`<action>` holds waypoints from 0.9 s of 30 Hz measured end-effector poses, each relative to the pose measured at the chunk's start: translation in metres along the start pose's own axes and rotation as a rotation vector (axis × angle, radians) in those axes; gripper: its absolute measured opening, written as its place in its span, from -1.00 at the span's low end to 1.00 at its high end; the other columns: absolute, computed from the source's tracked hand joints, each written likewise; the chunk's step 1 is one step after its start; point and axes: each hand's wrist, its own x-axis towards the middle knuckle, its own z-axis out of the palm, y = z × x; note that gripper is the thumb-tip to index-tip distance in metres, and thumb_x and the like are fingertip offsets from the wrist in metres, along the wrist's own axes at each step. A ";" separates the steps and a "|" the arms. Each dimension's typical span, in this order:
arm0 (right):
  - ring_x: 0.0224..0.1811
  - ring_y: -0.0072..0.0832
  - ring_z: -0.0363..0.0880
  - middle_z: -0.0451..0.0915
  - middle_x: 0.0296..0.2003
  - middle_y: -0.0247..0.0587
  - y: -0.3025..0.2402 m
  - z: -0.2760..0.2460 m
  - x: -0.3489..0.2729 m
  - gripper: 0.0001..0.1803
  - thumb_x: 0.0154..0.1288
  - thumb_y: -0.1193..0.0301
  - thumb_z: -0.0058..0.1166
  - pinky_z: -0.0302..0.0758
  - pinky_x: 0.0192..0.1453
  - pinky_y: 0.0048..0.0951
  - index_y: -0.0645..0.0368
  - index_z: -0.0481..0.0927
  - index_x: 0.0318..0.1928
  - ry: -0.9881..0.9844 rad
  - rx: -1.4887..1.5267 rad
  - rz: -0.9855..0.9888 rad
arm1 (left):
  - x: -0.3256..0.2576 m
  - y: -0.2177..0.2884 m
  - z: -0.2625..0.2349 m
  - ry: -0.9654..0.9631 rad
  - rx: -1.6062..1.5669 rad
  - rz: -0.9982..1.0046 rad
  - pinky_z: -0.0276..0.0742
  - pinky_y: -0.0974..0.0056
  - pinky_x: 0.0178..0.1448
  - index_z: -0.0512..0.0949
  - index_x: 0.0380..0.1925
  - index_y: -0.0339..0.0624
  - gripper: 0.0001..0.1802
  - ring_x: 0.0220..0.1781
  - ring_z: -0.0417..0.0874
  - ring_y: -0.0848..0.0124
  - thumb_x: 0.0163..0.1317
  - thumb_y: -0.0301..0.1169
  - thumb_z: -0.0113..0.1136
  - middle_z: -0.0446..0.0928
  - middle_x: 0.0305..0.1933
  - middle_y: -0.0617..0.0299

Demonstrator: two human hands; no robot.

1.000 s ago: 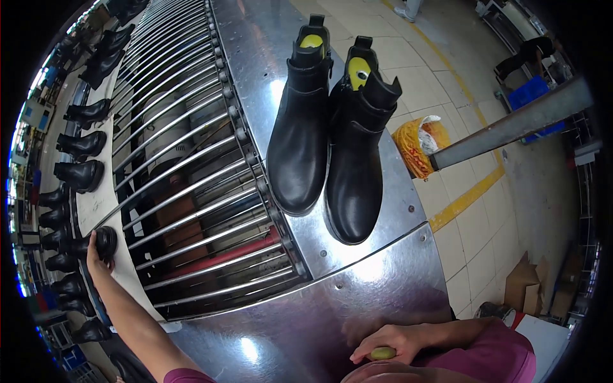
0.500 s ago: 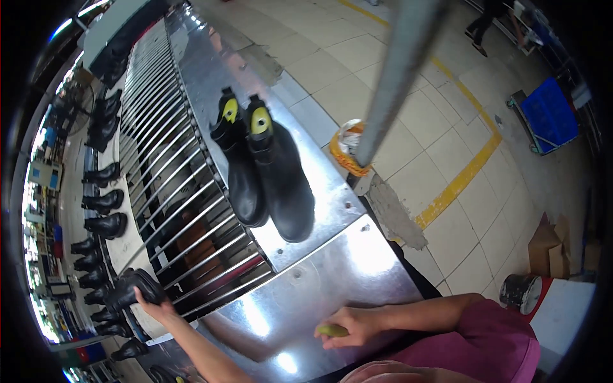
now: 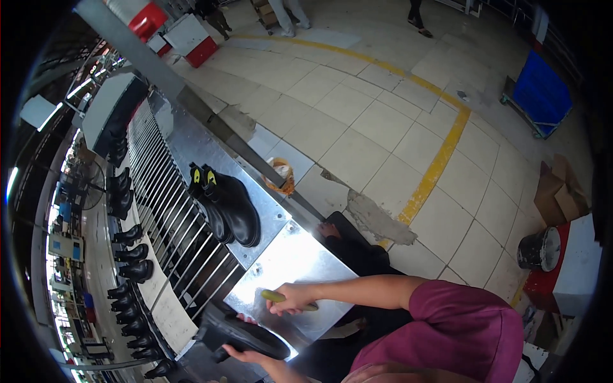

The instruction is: Polishing and finishing leather boots on a manufacturing line.

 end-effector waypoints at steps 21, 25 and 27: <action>-0.68 -0.40 0.61 0.62 -0.61 -0.18 0.027 0.006 0.005 -0.65 0.33 0.25 0.29 0.55 -0.61 -0.32 0.32 0.62 -0.42 0.314 -0.239 -0.282 | -0.063 -0.081 -0.020 0.338 0.394 -0.140 0.44 -0.02 0.45 0.48 0.33 -0.29 -0.05 0.32 0.53 0.09 0.33 0.39 0.09 0.48 0.36 -0.03; -0.68 -0.44 0.60 0.62 -0.61 -0.20 0.022 0.013 0.003 -0.63 0.30 0.20 0.31 0.55 -0.61 -0.34 0.29 0.63 -0.41 0.298 -0.235 -0.282 | -0.056 -0.076 -0.019 0.370 0.299 -0.034 0.44 -0.04 0.48 0.42 0.34 -0.45 -0.05 0.37 0.51 0.01 0.37 0.29 0.12 0.42 0.41 -0.14; -0.66 -0.48 0.58 0.61 -0.60 -0.24 0.016 0.017 -0.002 -0.61 0.30 0.16 0.32 0.55 -0.59 -0.37 0.29 0.63 -0.39 0.278 -0.201 -0.232 | -0.066 -0.071 0.009 0.358 0.367 0.010 0.49 0.02 0.41 0.42 0.31 -0.43 -0.06 0.27 0.56 0.07 0.39 0.31 0.09 0.48 0.33 -0.07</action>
